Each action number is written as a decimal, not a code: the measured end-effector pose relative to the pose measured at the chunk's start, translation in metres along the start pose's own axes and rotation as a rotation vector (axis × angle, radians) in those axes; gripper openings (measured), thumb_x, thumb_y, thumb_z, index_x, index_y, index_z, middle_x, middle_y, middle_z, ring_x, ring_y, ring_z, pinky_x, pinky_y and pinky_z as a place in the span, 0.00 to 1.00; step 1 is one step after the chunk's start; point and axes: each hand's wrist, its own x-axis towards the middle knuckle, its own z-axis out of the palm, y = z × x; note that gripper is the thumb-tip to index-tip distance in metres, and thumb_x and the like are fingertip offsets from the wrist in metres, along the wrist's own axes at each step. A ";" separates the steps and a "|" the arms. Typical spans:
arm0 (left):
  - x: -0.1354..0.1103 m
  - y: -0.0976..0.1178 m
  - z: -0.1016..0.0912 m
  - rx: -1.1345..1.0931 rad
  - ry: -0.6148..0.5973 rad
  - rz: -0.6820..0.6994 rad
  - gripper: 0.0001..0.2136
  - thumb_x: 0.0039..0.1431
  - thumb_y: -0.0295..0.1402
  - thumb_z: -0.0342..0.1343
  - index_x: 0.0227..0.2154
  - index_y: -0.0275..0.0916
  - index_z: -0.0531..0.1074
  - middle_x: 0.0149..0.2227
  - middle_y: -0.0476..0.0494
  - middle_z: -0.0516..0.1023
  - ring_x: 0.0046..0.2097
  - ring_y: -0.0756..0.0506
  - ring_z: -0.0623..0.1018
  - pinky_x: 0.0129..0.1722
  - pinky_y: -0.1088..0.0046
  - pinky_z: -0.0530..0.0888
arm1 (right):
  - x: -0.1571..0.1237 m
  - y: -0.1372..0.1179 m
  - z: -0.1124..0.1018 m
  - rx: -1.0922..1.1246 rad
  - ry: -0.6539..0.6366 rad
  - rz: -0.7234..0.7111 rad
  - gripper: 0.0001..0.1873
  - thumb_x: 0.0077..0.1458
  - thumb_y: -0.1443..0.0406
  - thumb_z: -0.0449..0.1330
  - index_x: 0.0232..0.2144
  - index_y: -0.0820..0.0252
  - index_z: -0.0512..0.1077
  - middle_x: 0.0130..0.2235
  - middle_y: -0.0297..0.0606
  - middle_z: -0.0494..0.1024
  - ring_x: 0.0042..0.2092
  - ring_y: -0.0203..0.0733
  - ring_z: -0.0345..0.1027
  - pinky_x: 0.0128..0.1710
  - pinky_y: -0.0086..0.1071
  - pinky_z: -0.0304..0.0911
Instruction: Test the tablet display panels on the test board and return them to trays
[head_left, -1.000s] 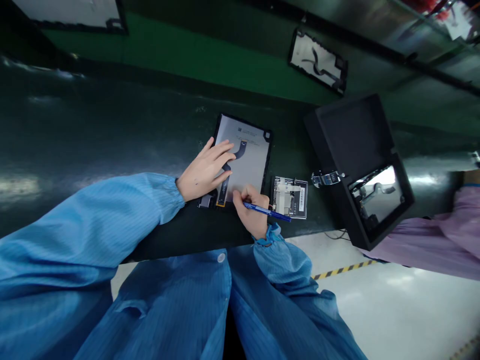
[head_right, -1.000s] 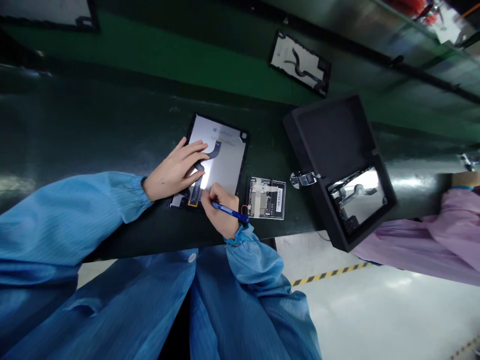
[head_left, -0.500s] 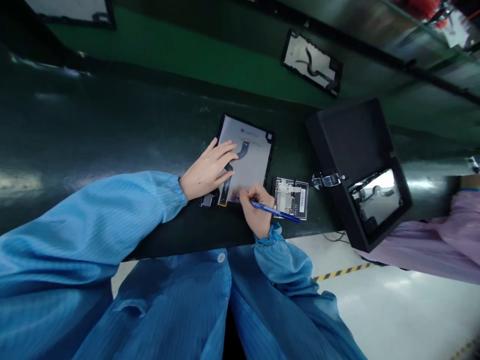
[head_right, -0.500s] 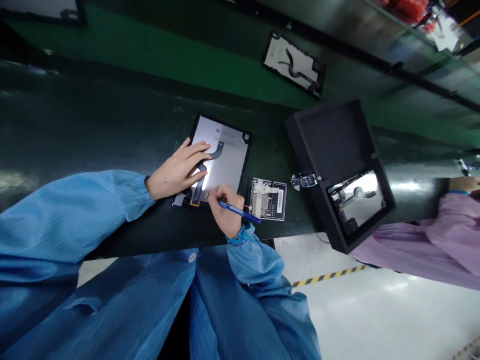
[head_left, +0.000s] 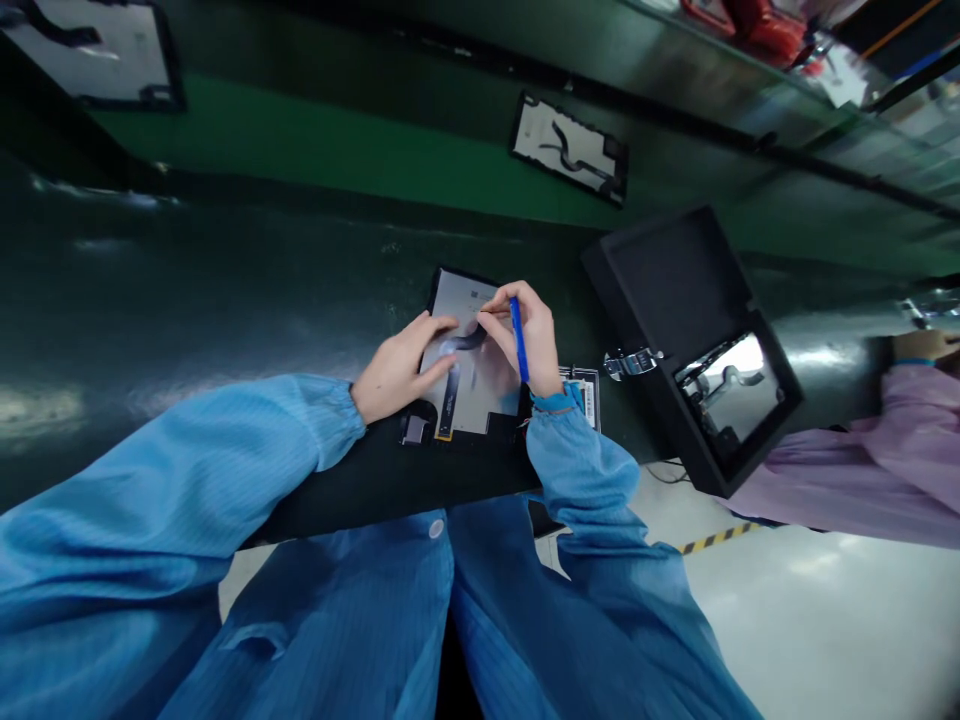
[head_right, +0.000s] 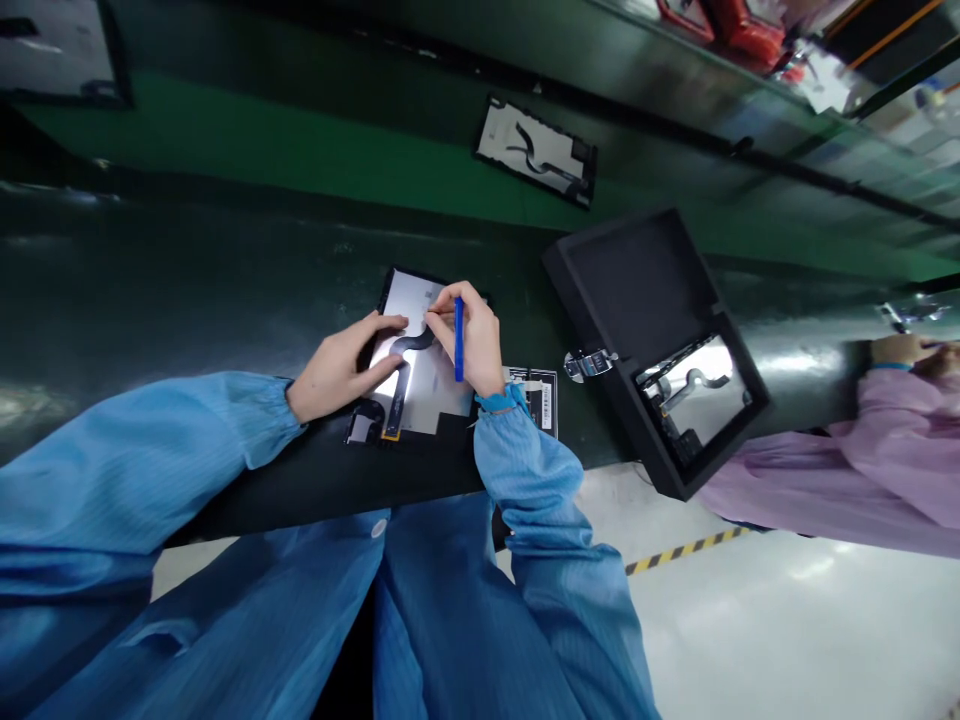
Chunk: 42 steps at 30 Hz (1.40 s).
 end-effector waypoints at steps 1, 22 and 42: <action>0.002 0.004 -0.004 -0.071 0.058 -0.047 0.16 0.66 0.34 0.53 0.54 0.34 0.69 0.53 0.36 0.76 0.55 0.40 0.76 0.61 0.57 0.69 | -0.003 -0.006 -0.003 0.058 -0.020 -0.017 0.16 0.55 0.56 0.65 0.34 0.57 0.63 0.35 0.34 0.75 0.38 0.38 0.74 0.40 0.33 0.69; 0.039 0.074 0.027 -0.579 -0.269 -0.340 0.10 0.49 0.34 0.69 0.35 0.37 0.81 0.32 0.44 0.82 0.33 0.46 0.80 0.37 0.68 0.80 | -0.083 -0.012 -0.068 0.210 0.074 -0.135 0.12 0.60 0.62 0.64 0.35 0.55 0.63 0.39 0.35 0.78 0.41 0.40 0.73 0.45 0.39 0.67; 0.023 0.075 0.070 0.360 -0.215 0.039 0.05 0.59 0.28 0.59 0.35 0.36 0.80 0.36 0.47 0.80 0.31 0.47 0.79 0.27 0.71 0.70 | -0.103 0.031 -0.065 -0.034 0.163 0.119 0.08 0.68 0.58 0.54 0.40 0.55 0.69 0.41 0.34 0.79 0.43 0.38 0.74 0.42 0.33 0.67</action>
